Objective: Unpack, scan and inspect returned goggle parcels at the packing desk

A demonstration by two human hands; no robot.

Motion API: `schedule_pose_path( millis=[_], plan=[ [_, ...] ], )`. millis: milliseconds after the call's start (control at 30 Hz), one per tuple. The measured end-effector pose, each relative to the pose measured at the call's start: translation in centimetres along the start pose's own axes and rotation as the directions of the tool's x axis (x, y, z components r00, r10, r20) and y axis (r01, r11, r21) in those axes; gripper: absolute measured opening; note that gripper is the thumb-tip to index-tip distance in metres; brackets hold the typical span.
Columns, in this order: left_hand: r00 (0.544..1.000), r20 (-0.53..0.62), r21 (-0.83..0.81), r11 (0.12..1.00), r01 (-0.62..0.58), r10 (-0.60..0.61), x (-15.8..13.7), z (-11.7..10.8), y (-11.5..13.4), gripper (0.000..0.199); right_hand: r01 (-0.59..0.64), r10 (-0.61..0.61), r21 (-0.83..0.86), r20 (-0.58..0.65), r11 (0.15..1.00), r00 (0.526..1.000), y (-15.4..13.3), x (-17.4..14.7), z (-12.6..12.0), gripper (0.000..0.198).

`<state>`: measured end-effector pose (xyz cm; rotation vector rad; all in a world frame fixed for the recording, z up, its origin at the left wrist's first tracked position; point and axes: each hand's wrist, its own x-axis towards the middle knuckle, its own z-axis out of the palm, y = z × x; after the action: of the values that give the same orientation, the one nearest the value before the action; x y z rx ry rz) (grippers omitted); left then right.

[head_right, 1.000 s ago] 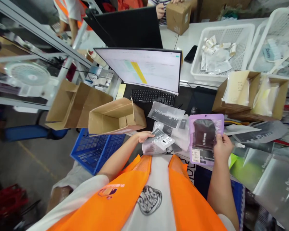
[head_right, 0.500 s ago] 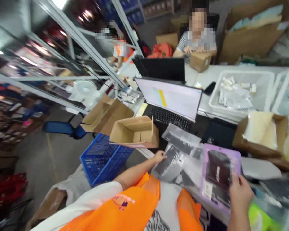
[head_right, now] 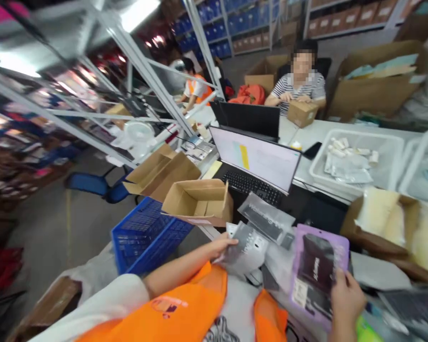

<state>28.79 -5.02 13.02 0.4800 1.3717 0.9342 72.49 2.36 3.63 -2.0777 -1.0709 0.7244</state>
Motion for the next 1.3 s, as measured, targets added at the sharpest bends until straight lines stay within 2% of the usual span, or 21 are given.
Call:
schedule_pose_path(
  millis=[100, 200, 333, 433, 500, 633, 667, 700, 733, 800, 833, 867, 933, 1067, 1167, 1300],
  plan=[
    [0.988, 0.100, 0.009, 0.993, 0.114, -0.115, -1.7, 0.7, -1.2, 0.039, -0.020, 0.021, 0.022, -0.033, 1.000, 0.999, 1.0, 0.0, -0.2, 0.076],
    [0.982, 0.147, 0.014, 0.993, 0.118, -0.119, -2.5, 0.5, 0.1, 0.051, -0.035, 0.039, 0.070, -0.060, 0.997, 0.997, 2.4, -0.6, -0.5, 0.082],
    [0.997, 0.073, 0.033, 0.999, -0.012, 0.010, -0.1, 2.4, 2.4, 0.054, -0.045, 0.053, 0.128, -0.063, 0.991, 0.997, 3.3, -1.7, -1.0, 0.083],
    [0.993, 0.012, 0.119, 0.986, -0.117, 0.116, 3.2, 4.7, 4.4, 0.045, -0.042, 0.054, 0.140, -0.083, 0.989, 0.995, 3.4, -2.1, -1.8, 0.084],
    [0.982, -0.002, 0.214, 0.959, -0.186, 0.191, 4.9, 5.8, 6.7, 0.036, -0.040, 0.055, 0.133, -0.109, 0.990, 0.993, 3.4, -2.3, -2.6, 0.083],
    [0.934, 0.019, 0.424, 0.843, -0.332, 0.358, 7.3, 7.9, 12.5, 0.018, -0.035, 0.053, 0.121, -0.149, 0.992, 0.988, 3.0, -3.0, -4.5, 0.079],
    [0.909, 0.034, 0.501, 0.780, -0.375, 0.415, 7.9, 8.7, 13.6, 0.017, -0.035, 0.054, 0.123, -0.154, 0.992, 0.987, 2.9, -3.2, -4.8, 0.078],
    [0.875, 0.064, 0.604, 0.680, -0.416, 0.479, 8.7, 9.7, 14.3, 0.021, -0.036, 0.057, 0.128, -0.159, 0.991, 0.986, 2.8, -3.5, -5.0, 0.078],
    [0.841, 0.122, 0.719, 0.537, -0.441, 0.528, 9.6, 10.7, 14.4, 0.029, -0.039, 0.062, 0.134, -0.165, 0.990, 0.984, 2.8, -3.9, -5.2, 0.077],
    [0.804, 0.275, 0.879, 0.200, -0.432, 0.526, 11.3, 12.5, 13.2, 0.044, -0.051, 0.077, 0.148, -0.177, 0.988, 0.981, 2.9, -4.6, -5.2, 0.077],
    [0.814, 0.335, 0.907, 0.072, -0.416, 0.475, 12.1, 13.1, 11.8, 0.047, -0.058, 0.086, 0.156, -0.181, 0.986, 0.980, 3.1, -5.1, -5.2, 0.077],
    [0.836, 0.366, 0.914, 0.013, -0.406, 0.408, 12.8, 13.4, 10.2, 0.048, -0.065, 0.094, 0.163, -0.180, 0.984, 0.979, 3.3, -5.6, -5.1, 0.076],
    [0.877, 0.384, 0.919, -0.024, -0.395, 0.288, 13.5, 13.2, 6.3, 0.043, -0.081, 0.111, 0.177, -0.170, 0.981, 0.979, 3.9, -6.7, -5.0, 0.074],
    [0.929, 0.353, 0.935, -0.078, -0.346, 0.114, 13.7, 10.7, 0.0, 0.028, -0.124, 0.160, 0.201, -0.175, 0.972, 0.971, 5.4, -9.1, -5.4, 0.073],
    [0.941, 0.330, 0.940, -0.119, -0.321, 0.070, 14.1, 9.2, -2.2, 0.039, -0.154, 0.196, 0.206, -0.197, 0.966, 0.961, 6.3, -10.4, -6.1, 0.074],
    [0.939, 0.337, 0.933, -0.156, -0.324, 0.070, 15.4, 9.1, -3.2, 0.043, -0.161, 0.201, 0.196, -0.205, 0.967, 0.958, 6.7, -10.7, -6.9, 0.074]
  ],
)
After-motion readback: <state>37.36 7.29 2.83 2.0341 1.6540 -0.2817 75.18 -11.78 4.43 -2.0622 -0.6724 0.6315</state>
